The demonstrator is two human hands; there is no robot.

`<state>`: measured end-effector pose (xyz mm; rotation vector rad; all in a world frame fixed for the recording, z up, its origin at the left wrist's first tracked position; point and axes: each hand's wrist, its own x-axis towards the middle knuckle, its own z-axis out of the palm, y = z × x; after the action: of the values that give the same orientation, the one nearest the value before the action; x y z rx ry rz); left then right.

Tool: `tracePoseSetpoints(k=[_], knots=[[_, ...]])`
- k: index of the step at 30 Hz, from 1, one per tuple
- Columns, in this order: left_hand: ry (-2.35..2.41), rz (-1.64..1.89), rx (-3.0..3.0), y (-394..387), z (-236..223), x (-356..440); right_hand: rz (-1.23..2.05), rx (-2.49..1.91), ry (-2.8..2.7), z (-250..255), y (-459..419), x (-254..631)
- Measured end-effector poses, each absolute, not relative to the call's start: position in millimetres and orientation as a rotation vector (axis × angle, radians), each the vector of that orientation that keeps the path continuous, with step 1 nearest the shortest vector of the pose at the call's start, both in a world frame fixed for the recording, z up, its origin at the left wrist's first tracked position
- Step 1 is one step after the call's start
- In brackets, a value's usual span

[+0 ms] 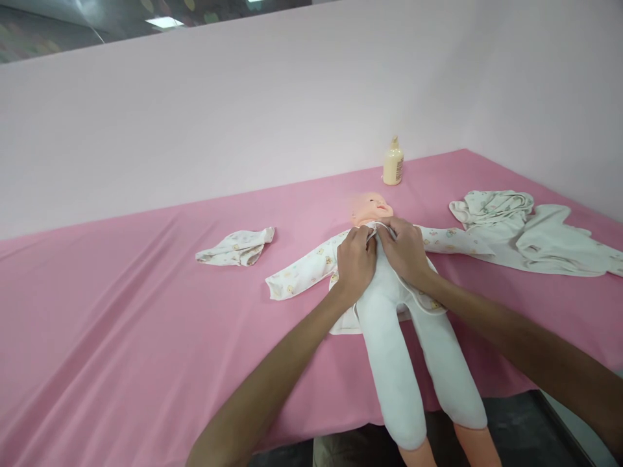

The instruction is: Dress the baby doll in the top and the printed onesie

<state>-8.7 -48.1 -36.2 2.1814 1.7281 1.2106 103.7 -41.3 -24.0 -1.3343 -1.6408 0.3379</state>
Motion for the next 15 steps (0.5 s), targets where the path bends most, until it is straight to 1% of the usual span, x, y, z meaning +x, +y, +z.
tracePoseSetpoints(k=[15], knots=[[1.798, 1.140, 2.108, -49.7, -33.5, -6.7, 0.340, -1.338, -1.669, -25.6, -43.0, 103.6]])
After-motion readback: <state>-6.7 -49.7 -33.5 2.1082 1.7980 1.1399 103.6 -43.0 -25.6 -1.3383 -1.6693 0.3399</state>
